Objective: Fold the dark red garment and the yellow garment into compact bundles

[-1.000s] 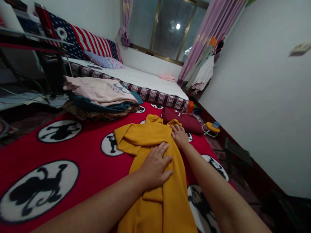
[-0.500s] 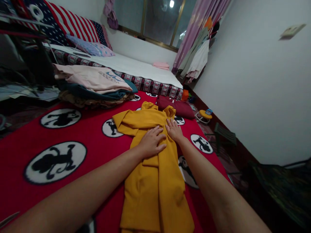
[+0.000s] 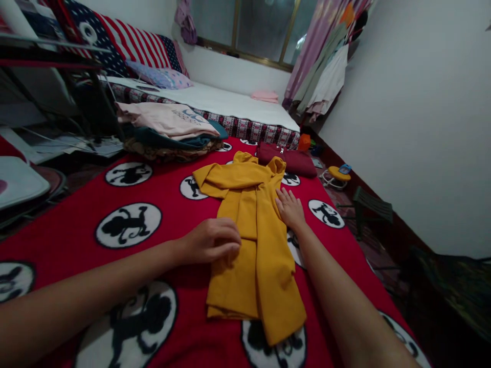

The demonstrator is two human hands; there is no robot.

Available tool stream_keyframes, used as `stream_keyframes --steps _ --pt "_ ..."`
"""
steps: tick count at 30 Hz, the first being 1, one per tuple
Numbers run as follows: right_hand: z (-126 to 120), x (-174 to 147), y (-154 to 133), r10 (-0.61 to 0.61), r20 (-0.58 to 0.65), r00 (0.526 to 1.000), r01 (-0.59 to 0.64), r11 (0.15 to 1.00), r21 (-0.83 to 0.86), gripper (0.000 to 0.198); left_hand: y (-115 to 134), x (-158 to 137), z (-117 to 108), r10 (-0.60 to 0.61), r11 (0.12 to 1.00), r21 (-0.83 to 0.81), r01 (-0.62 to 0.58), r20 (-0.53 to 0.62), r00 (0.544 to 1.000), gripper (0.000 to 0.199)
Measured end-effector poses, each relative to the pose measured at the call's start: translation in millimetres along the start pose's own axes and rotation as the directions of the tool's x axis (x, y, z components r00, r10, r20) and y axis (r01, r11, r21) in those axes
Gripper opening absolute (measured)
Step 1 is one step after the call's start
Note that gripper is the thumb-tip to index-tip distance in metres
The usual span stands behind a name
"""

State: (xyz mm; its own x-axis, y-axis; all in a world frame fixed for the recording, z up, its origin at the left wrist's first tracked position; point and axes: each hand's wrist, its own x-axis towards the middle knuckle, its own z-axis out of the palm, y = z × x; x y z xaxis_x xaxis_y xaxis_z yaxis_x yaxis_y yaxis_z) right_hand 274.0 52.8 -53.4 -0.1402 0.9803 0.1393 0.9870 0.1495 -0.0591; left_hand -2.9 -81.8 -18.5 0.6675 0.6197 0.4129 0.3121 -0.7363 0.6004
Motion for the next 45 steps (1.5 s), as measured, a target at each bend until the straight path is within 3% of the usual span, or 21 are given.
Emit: stream_keyframes --steps 4,7,12,19,22,25,28,31,33,36,39,41,43,45 --pt "2 1 2 0.001 -0.01 1.0 -0.001 1.0 0.013 0.053 33 -26 -5 0.044 0.999 -0.019 -0.041 0.226 0.973 0.027" --pt "1 -1 2 -0.001 -0.021 1.0 0.001 1.0 0.019 0.053 44 -29 -2 -0.002 0.993 0.111 -0.032 0.291 0.957 0.037" --pt "-4 -3 0 0.001 -0.013 1.0 -0.001 0.999 0.034 0.052 47 -25 -8 -0.019 0.984 0.173 -0.046 0.357 0.934 0.023" --pt "-5 -4 -1 0.006 -0.01 1.0 -0.006 0.999 0.052 0.052 49 -23 -11 -0.015 0.956 0.277 -0.096 0.373 0.928 0.032" --pt "-5 -4 0 0.005 -0.018 1.0 -0.004 0.997 0.071 0.051 52 -11 -3 0.005 0.942 0.319 -0.103 0.294 0.956 0.027" --pt "-5 -3 0 0.007 -0.027 1.0 -0.005 0.996 0.084 0.05 52 14 11 0.07 0.951 0.28 -0.13 0.214 0.974 0.02" --pt "-7 -5 -1 0.001 -0.032 0.999 0.001 0.998 0.068 0.05 35 51 28 0.114 0.962 0.224 -0.155 0.185 0.976 0.027" --pt "-9 -13 -4 -0.013 -0.008 1.0 0.013 0.999 0.03 0.05 0 87 44 0.021 0.938 0.339 -0.073 0.155 0.988 0.038" --pt "-9 -24 -3 -0.031 0.016 0.999 0.03 0.999 0.039 0.051 -26 101 52 -0.081 0.908 0.42 0.018 0.133 0.988 0.044" --pt "-15 -52 9 -0.114 0.047 0.992 0.107 0.984 0.14 0.051 -51 106 57 -0.125 0.89 0.451 0.058 0.12 0.985 0.049" --pt "-37 -98 27 -0.273 0.076 0.959 0.234 0.914 0.331 0.048 -57 102 56 -0.094 0.913 0.404 0.057 0.073 0.993 0.044" --pt "-61 -134 33 -0.409 0.09 0.908 0.322 0.82 0.473 0.044 -55 101 54 -0.054 0.942 0.331 0.046 0.015 0.998 0.037" --pt "-84 -169 31 -0.476 0.146 0.867 0.323 0.761 0.562 0.047 -54 100 52 -0.014 0.969 0.245 0.025 -0.046 0.999 0.032" --pt "-96 -197 20 -0.456 0.201 0.867 0.268 0.766 0.584 0.055 -53 100 51 0.008 0.982 0.19 0.009 -0.089 0.996 0.029"
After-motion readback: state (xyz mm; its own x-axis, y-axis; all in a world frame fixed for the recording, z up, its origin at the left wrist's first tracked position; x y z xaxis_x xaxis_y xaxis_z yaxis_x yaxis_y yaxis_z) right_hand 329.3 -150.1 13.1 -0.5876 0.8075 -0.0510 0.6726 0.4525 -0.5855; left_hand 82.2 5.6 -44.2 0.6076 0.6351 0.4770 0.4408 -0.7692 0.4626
